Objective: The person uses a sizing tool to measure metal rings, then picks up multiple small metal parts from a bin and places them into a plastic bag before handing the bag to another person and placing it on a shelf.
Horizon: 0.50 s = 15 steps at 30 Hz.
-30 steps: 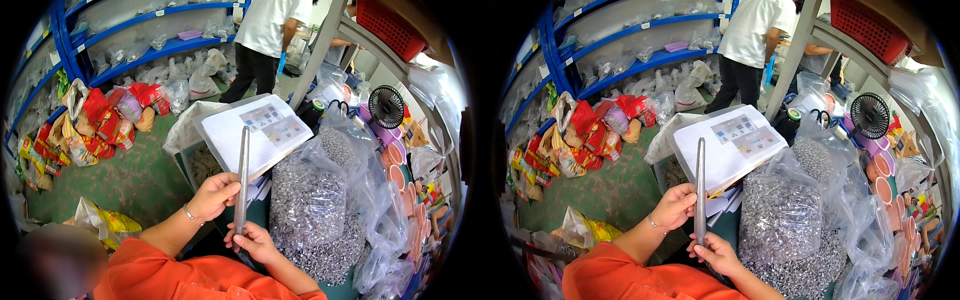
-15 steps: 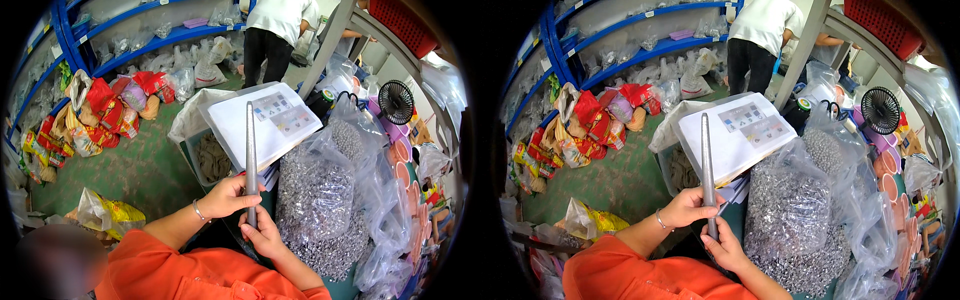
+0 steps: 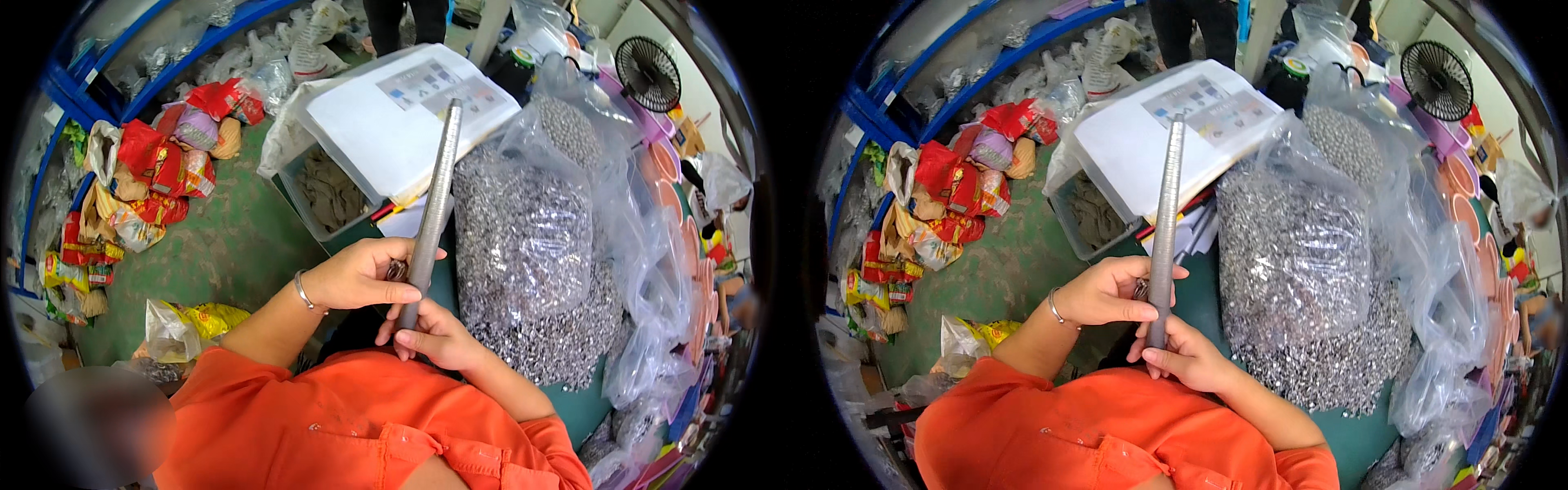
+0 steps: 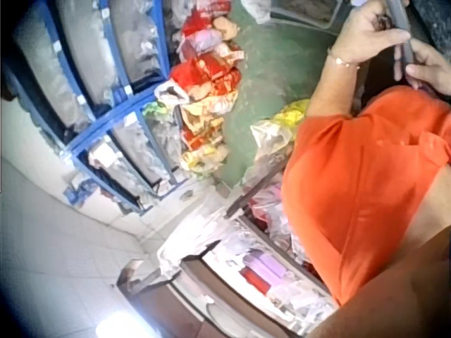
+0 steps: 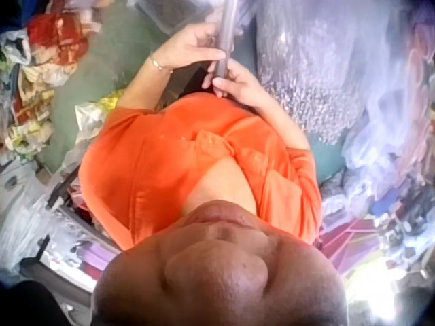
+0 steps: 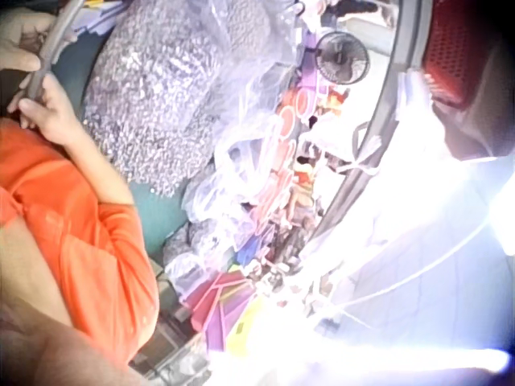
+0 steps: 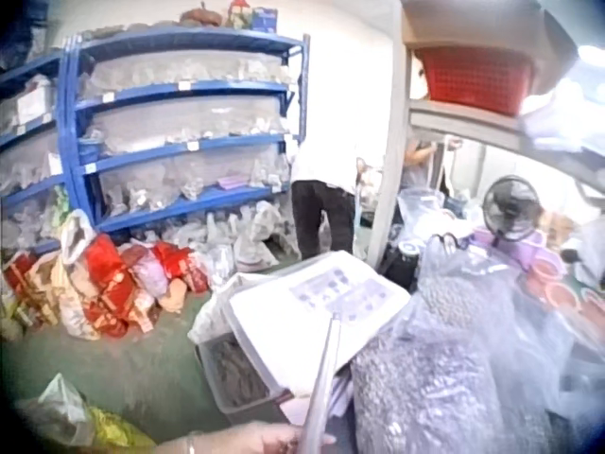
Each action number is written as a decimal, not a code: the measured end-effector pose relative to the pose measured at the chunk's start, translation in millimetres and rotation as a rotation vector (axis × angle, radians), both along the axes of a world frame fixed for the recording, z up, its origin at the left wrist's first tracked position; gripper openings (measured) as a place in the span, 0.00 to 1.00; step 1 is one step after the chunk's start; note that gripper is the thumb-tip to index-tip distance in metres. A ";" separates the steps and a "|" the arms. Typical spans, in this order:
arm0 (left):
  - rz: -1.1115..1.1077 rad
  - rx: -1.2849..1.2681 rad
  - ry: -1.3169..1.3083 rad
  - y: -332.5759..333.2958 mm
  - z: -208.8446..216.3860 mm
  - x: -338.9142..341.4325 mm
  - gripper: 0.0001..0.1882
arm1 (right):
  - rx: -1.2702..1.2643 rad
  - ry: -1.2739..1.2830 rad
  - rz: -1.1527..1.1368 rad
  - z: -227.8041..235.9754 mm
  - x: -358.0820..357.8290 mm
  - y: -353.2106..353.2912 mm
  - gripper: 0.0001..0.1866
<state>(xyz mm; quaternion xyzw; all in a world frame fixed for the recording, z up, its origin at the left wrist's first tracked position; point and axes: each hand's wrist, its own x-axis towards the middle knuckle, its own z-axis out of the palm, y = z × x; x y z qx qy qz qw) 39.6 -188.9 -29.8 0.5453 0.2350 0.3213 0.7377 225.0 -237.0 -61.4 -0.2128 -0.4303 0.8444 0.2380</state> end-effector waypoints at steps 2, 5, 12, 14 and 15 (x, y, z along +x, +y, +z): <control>-0.039 -0.010 0.033 -1.7 -4.2 7.1 0.26 | 0.016 -0.019 0.011 -4.2 1.5 -3.2 0.12; -0.039 -0.067 0.165 -6.9 -6.6 7.5 0.23 | 0.214 -0.122 -0.046 -8.9 -2.6 -8.3 0.11; 0.100 -0.027 0.263 -17.8 -13.7 10.0 0.21 | 0.155 -0.174 0.010 -8.3 -5.0 -6.4 0.08; 0.127 -0.004 0.271 -19.0 -14.2 8.5 0.21 | 0.148 -0.190 0.018 -4.9 -5.7 -6.3 0.08; 0.157 0.011 0.264 -20.2 -12.8 7.6 0.21 | 0.150 -0.210 0.024 0.3 -4.8 -5.7 0.09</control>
